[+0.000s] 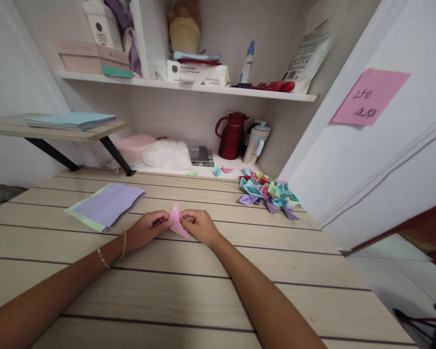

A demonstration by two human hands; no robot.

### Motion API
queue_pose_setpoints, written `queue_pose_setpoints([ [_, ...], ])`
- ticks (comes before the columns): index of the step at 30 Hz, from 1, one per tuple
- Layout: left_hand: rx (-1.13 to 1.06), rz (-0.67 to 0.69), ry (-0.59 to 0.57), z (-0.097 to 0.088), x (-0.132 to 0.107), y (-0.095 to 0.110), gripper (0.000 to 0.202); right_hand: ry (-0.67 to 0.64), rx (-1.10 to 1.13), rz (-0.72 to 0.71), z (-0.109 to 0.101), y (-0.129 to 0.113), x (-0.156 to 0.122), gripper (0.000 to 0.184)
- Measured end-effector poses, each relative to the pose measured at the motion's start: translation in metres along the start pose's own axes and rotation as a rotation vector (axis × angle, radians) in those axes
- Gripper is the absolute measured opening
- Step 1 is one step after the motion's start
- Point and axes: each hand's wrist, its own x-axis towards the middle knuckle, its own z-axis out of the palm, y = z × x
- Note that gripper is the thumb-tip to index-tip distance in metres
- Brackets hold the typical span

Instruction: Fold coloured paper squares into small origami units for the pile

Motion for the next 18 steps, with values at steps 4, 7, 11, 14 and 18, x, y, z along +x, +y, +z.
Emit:
queue_pose_setpoints([
  [4, -0.051, 0.001, -0.011, -0.0011, 0.0004, 0.0020, 0.029, 0.031, -0.042, -0.052, 0.0006, -0.0039, -0.0020, 0.027],
  [7, -0.100, 0.000, -0.022, -0.0020, 0.0007, 0.0026, 0.030, 0.048, -0.045, -0.062, 0.0007, -0.0052, -0.0024, 0.027],
  [11, -0.149, -0.013, -0.032, -0.0028, 0.0007, 0.0019, 0.031, 0.113, -0.032, -0.065, 0.0011, -0.0041, -0.0026, 0.026],
  [14, -0.230, -0.033, -0.051, -0.0021, 0.0002, 0.0004, 0.030, 0.160, -0.066, -0.075, 0.0019, -0.0050, -0.0042, 0.027],
  [18, -0.297, -0.053, -0.046, 0.0007, -0.0001, -0.0024, 0.032, 0.155, -0.133, -0.138, 0.0029, -0.0089, -0.0075, 0.029],
])
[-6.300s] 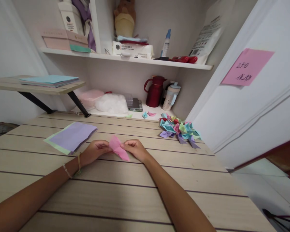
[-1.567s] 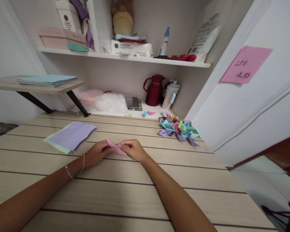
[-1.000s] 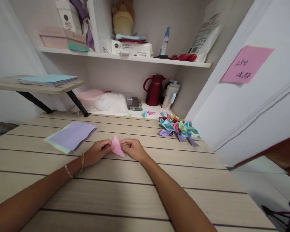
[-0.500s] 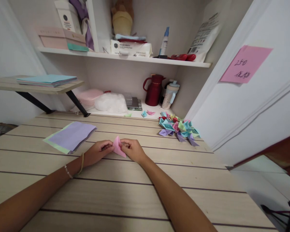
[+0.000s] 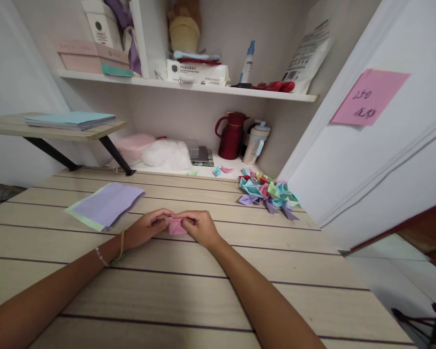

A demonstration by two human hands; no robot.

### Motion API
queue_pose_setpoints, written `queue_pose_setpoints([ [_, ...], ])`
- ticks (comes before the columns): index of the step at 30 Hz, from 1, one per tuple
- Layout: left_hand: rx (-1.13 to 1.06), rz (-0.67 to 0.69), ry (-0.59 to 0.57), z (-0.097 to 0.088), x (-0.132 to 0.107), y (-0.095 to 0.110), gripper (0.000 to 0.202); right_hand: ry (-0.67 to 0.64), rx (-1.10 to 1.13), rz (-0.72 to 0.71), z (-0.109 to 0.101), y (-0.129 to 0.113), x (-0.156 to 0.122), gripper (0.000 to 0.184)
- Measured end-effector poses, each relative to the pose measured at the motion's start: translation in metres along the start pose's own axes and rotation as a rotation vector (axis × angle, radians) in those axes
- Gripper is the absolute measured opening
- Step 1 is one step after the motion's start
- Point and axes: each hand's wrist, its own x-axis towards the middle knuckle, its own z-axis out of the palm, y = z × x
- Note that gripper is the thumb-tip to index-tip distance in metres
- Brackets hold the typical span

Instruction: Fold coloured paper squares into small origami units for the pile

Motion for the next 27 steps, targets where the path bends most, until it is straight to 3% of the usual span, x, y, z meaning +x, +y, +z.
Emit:
queue_pose_setpoints([
  [3, -0.036, -0.013, -0.016, 0.0012, 0.0007, -0.0021, 0.032, -0.003, 0.004, -0.034, 0.0000, -0.0008, -0.0008, 0.030],
  [7, -0.078, -0.055, -0.015, 0.0000, 0.0022, -0.0040, 0.028, -0.029, 0.061, 0.032, 0.0009, 0.0011, -0.0002, 0.024],
  [13, -0.192, 0.001, 0.139, -0.0033, 0.0034, -0.0083, 0.017, -0.159, 0.188, 0.102, 0.0007, -0.0002, 0.0018, 0.025],
  [17, -0.116, 0.033, 0.093, -0.0045, 0.0010, -0.0052, 0.015, -0.052, 0.155, 0.122, 0.0001, 0.0021, 0.0038, 0.028],
  [21, -0.061, 0.044, 0.044, -0.0031, -0.0015, -0.0011, 0.029, 0.066, 0.149, 0.109, 0.0006, 0.0038, 0.0050, 0.027],
  [24, -0.044, 0.029, 0.081, -0.0007, -0.0009, -0.0024, 0.036, 0.081, 0.158, 0.068, 0.0008, 0.0040, 0.0051, 0.026],
  [27, -0.071, 0.012, 0.122, -0.0001, 0.0014, -0.0054, 0.028, 0.076, 0.172, 0.067, 0.0008, 0.0071, 0.0051, 0.026],
])
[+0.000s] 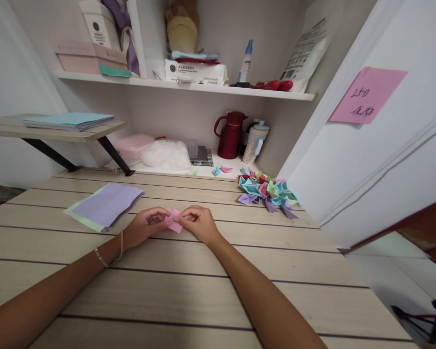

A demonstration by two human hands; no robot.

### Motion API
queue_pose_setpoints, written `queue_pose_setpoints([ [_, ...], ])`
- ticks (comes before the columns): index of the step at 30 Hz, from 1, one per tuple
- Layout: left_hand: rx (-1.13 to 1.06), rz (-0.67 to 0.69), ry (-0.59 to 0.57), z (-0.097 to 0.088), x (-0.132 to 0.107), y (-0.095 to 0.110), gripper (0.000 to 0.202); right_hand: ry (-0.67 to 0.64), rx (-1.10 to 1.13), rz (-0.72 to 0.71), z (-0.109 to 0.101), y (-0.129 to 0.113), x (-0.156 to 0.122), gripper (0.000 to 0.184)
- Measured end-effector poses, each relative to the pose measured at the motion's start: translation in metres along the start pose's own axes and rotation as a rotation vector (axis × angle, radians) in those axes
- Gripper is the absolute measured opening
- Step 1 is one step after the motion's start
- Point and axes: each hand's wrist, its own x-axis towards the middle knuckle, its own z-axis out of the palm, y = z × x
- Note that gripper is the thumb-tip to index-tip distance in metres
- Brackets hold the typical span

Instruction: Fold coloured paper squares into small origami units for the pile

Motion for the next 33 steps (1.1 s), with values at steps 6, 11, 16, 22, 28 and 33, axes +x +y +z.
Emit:
queue_pose_setpoints([
  [6, -0.074, -0.016, 0.098, -0.002, 0.003, -0.002, 0.023, -0.026, 0.193, 0.090, 0.001, 0.008, 0.002, 0.028],
  [11, -0.150, -0.025, 0.114, -0.002, 0.001, -0.001, 0.026, -0.034, 0.316, 0.078, 0.002, 0.003, 0.002, 0.027],
  [16, -0.157, -0.004, 0.132, -0.001, 0.001, -0.002, 0.034, -0.066, 0.336, 0.077, 0.002, 0.001, 0.002, 0.032],
  [22, -0.006, 0.080, 0.155, -0.002, 0.001, 0.002, 0.024, -0.075, 0.338, 0.098, 0.001, 0.005, 0.003, 0.036],
  [28, -0.017, 0.023, 0.101, -0.004, 0.001, 0.001, 0.020, -0.085, 0.211, 0.097, -0.003, 0.006, 0.002, 0.035],
  [33, -0.159, -0.042, 0.134, -0.002, 0.002, -0.006, 0.022, -0.127, 0.132, 0.087, -0.003, 0.003, 0.001, 0.034],
])
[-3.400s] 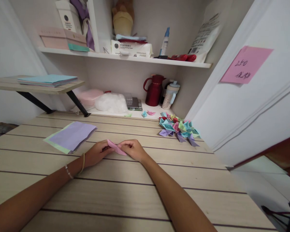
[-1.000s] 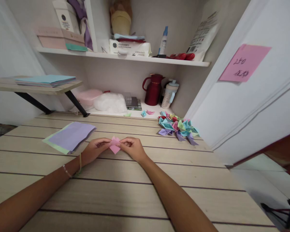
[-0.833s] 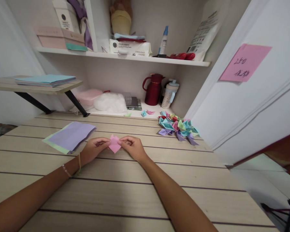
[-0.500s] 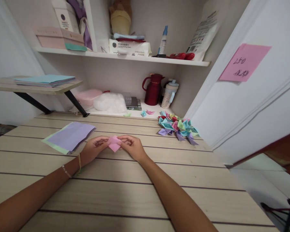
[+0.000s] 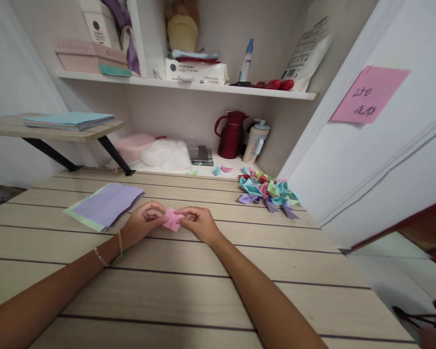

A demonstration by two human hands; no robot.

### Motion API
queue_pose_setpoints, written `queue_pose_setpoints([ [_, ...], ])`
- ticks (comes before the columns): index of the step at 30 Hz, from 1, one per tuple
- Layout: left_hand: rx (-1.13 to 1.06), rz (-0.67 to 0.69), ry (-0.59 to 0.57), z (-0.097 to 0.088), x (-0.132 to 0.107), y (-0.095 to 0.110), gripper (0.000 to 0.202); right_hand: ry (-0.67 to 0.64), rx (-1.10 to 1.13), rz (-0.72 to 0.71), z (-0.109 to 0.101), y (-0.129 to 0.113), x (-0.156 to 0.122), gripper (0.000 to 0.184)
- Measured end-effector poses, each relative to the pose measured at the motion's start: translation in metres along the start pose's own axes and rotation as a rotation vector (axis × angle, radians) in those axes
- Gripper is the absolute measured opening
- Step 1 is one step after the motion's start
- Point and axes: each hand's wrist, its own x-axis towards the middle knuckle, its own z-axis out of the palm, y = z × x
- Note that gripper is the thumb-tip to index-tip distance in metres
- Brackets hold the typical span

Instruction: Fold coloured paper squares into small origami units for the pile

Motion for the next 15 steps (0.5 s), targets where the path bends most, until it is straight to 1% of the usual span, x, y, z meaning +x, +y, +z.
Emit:
queue_pose_setpoints([
  [2, -0.018, -0.007, 0.005, 0.0006, -0.0001, -0.0007, 0.021, -0.010, -0.019, 0.003, 0.0008, -0.0018, -0.0005, 0.033],
  [7, 0.028, -0.026, -0.069, 0.0009, -0.0017, 0.0022, 0.018, 0.004, -0.064, 0.001, 0.0015, -0.0009, 0.0004, 0.034],
  [12, 0.070, 0.034, -0.078, 0.0005, -0.0033, 0.0046, 0.022, 0.072, -0.073, 0.009, 0.0018, 0.0044, 0.0021, 0.032],
  [15, 0.101, 0.050, -0.056, 0.0018, -0.0032, 0.0055, 0.019, 0.063, -0.052, 0.012, 0.0029, 0.0031, 0.0018, 0.032],
])
